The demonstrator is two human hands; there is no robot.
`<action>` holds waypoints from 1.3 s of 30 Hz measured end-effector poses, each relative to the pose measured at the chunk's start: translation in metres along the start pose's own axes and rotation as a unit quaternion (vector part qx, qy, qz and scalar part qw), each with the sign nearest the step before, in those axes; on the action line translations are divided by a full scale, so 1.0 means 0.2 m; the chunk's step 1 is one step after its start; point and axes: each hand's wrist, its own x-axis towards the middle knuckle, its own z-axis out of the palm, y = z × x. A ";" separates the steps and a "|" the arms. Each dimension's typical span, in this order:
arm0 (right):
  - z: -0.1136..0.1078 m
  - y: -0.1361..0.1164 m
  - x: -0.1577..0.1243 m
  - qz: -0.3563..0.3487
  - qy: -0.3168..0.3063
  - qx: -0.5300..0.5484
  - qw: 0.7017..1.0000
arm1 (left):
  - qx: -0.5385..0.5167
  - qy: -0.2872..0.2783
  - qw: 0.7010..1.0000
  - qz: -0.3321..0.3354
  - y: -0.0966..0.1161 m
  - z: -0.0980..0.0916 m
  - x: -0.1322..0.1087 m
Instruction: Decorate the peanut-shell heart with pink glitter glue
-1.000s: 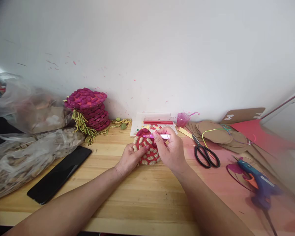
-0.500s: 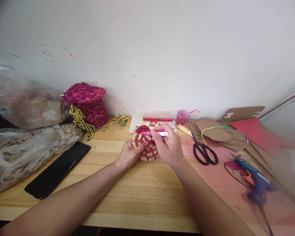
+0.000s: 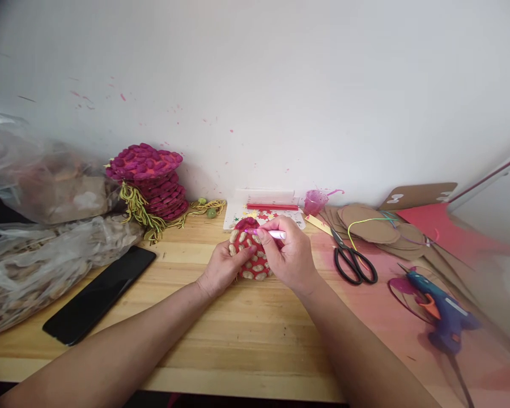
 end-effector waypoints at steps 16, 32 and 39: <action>-0.02 0.02 0.01 0.025 -0.011 0.033 0.999 | -0.040 0.012 0.999 -0.025 -0.01 0.00 0.01; -0.03 0.04 0.03 0.009 -0.005 0.023 1.000 | -0.060 0.023 0.997 -0.050 -0.02 -0.01 0.01; -0.02 0.05 0.02 -0.007 -0.021 0.004 1.000 | -0.094 0.028 0.994 -0.048 0.00 0.00 0.01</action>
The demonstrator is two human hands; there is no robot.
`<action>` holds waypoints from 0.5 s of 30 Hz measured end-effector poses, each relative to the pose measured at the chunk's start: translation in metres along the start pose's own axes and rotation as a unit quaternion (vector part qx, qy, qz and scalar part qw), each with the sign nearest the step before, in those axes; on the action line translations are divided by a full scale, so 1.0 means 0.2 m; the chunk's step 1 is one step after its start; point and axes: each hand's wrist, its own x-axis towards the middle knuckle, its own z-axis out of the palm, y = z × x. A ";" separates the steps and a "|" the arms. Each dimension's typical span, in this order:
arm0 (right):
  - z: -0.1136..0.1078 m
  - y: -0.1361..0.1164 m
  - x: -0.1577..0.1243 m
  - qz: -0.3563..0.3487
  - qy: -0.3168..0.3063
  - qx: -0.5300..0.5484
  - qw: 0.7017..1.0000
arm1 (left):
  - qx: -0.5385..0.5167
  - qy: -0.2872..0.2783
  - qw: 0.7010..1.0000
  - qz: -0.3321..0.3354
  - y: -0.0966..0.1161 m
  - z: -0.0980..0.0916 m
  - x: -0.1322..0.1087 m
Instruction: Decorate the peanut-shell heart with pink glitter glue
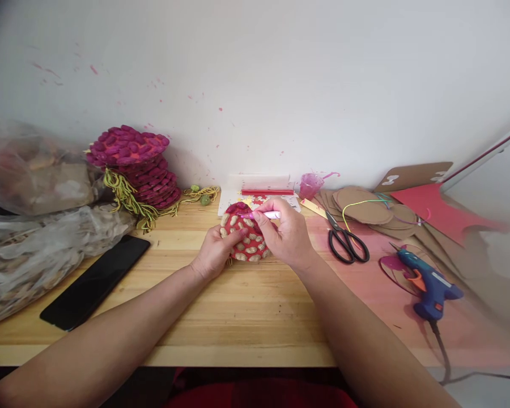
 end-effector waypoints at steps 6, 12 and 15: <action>-0.01 0.01 0.01 0.005 0.009 0.032 0.999 | -0.006 -0.001 1.000 -0.003 0.00 0.00 0.00; 0.00 0.02 0.01 0.022 0.015 0.024 0.999 | -0.014 -0.001 1.000 0.001 0.00 0.00 0.00; 0.00 0.02 0.01 0.026 0.021 0.032 0.999 | 0.002 0.003 1.000 0.001 -0.01 0.00 0.00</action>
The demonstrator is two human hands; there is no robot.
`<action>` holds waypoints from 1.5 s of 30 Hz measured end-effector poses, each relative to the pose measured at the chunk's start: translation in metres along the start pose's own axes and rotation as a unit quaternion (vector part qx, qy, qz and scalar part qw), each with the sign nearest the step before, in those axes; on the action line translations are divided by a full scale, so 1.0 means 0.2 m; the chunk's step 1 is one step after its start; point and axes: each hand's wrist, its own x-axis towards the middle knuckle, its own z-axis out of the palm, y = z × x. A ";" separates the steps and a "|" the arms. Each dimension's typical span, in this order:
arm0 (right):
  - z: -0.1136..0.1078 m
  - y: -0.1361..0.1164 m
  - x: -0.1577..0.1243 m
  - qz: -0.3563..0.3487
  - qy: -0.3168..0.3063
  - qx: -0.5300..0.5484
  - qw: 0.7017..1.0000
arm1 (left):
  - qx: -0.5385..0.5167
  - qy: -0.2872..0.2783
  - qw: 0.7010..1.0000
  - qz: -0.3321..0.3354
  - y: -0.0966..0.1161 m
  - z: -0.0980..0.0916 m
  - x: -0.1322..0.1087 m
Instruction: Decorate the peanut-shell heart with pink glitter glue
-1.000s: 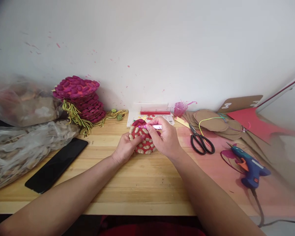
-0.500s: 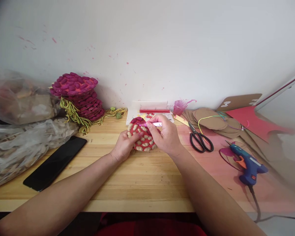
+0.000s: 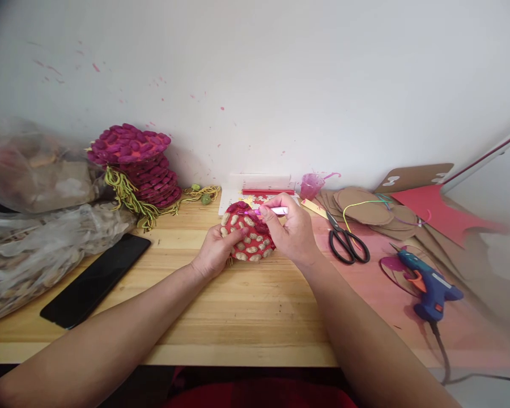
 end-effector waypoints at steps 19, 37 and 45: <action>0.01 0.02 0.01 0.041 0.000 0.030 0.999 | -0.009 0.010 1.000 -0.007 0.00 0.00 0.00; 0.02 -0.02 -0.01 -0.003 -0.026 0.013 1.000 | -0.011 -0.010 1.000 -0.008 0.01 0.01 -0.01; 0.03 -0.01 -0.03 -0.033 -0.042 0.016 0.998 | -0.015 -0.011 1.000 -0.008 0.02 0.01 -0.01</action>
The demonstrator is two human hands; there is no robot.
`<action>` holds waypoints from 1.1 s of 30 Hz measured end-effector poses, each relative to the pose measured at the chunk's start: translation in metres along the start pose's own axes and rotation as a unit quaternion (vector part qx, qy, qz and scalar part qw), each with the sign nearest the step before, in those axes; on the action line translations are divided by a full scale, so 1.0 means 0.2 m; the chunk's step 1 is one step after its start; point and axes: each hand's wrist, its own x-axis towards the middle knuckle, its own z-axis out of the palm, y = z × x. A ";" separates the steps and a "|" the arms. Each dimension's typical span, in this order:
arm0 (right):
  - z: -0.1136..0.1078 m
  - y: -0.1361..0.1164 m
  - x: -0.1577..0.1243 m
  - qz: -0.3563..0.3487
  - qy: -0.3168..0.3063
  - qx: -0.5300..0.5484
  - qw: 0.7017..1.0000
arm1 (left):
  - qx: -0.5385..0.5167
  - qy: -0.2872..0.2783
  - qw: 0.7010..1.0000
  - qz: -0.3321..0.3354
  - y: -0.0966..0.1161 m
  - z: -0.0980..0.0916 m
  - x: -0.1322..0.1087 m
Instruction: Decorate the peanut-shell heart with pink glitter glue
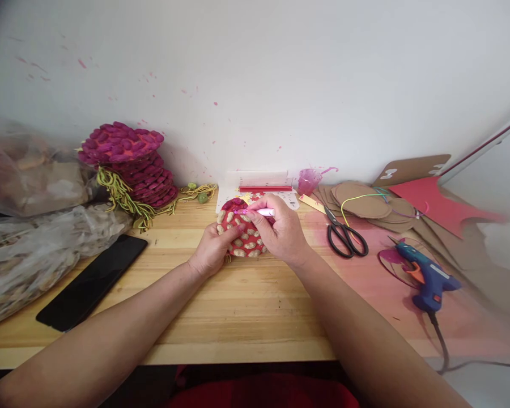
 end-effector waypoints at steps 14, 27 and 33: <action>0.00 0.02 0.00 0.039 -0.010 0.037 0.998 | -0.030 0.010 0.999 -0.025 0.02 0.01 -0.01; -0.06 0.03 0.04 0.052 0.032 -0.005 0.998 | -0.026 0.016 0.999 -0.036 0.02 0.01 0.00; -0.06 0.05 0.04 0.082 0.023 0.052 0.995 | -0.034 0.007 0.998 -0.045 0.04 0.02 -0.01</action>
